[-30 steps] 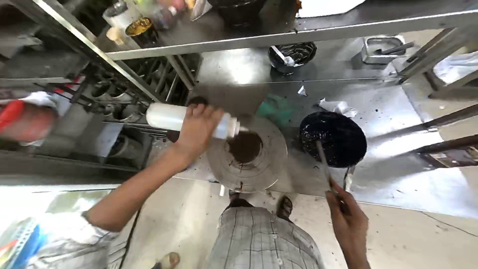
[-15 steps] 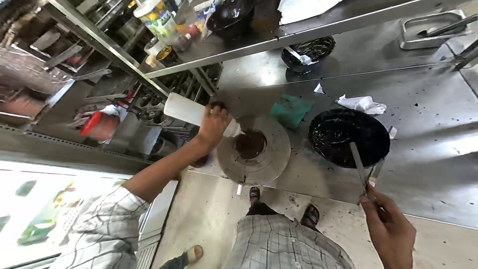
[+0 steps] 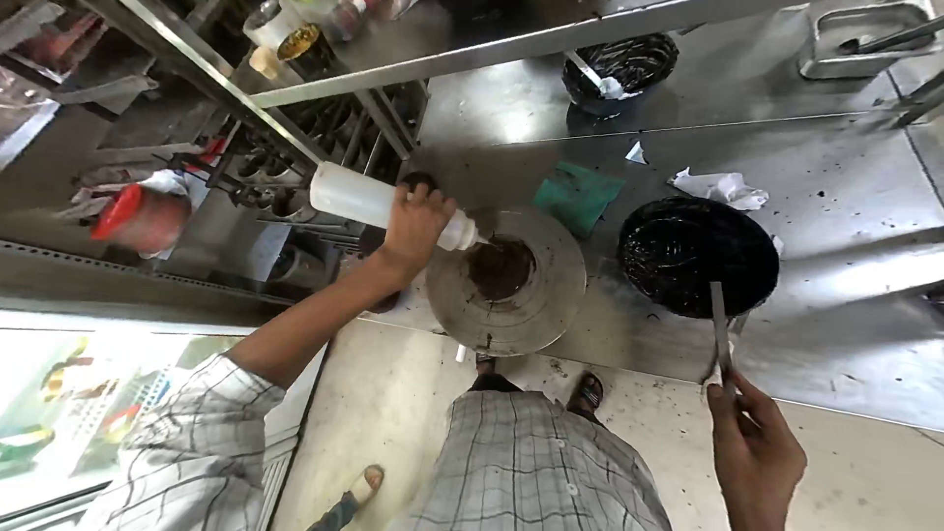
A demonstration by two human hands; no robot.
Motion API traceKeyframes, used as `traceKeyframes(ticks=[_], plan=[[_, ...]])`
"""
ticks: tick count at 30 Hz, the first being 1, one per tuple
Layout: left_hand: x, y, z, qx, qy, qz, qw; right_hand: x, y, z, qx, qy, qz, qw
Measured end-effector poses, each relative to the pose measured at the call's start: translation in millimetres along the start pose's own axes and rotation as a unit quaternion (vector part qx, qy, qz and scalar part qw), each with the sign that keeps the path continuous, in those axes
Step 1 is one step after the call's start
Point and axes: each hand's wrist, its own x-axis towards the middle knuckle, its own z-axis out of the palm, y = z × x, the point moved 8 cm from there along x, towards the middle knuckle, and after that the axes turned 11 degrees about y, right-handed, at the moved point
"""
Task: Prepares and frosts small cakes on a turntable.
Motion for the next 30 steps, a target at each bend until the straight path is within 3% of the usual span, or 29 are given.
traceKeyframes(ticks=[3, 6, 10, 12, 14, 17, 18, 20, 22, 24, 25, 27, 30], plan=[[-14, 10, -4, -0.016, 0.009, 0.042, 0.999, 1, -23, 20, -0.008, -0.004, -0.015, 1.0], [-32, -7, 9, -0.043, 0.013, 0.058, 0.997, -1, -37, 38, -0.019, -0.006, -0.014, 1.0], [-19, -71, 60, -0.182, 0.022, -0.061, 0.981, 1, -37, 50, -0.004, -0.02, 0.048, 0.999], [-9, -101, 95, -0.323, 0.083, -0.137, 0.933, 13, -36, 50, 0.024, -0.06, 0.084, 0.994], [-1, -119, 126, -0.467, 0.157, -0.219, 0.842, 37, -35, 45, 0.02, -0.105, 0.114, 0.988], [-1, -119, 167, -0.576, 0.214, -0.311, 0.725, 97, -34, 33, -0.124, -0.127, 0.06, 0.982], [-5, -112, 180, -0.601, 0.218, -0.335, 0.692, 118, -41, 26, -0.218, -0.11, 0.017, 0.97], [-8, -98, 200, -0.628, 0.235, -0.366, 0.645, 155, -58, 16, -0.432, -0.064, -0.003, 0.9], [-5, -96, 209, -0.64, 0.237, -0.366, 0.633, 180, -53, 20, -0.576, -0.06, 0.031, 0.815], [-11, -95, 218, -0.659, 0.197, -0.351, 0.636, 195, -38, 41, -0.613, -0.108, 0.07, 0.78], [-19, -96, 224, -0.659, 0.173, -0.358, 0.639, 199, -32, 58, -0.603, -0.13, 0.083, 0.783], [-45, -96, 240, -0.64, 0.129, -0.392, 0.648, 204, -14, 84, -0.532, -0.157, 0.103, 0.826], [-83, -83, 240, -0.639, 0.085, -0.445, 0.622, 196, 14, 98, -0.377, -0.152, 0.162, 0.899]])
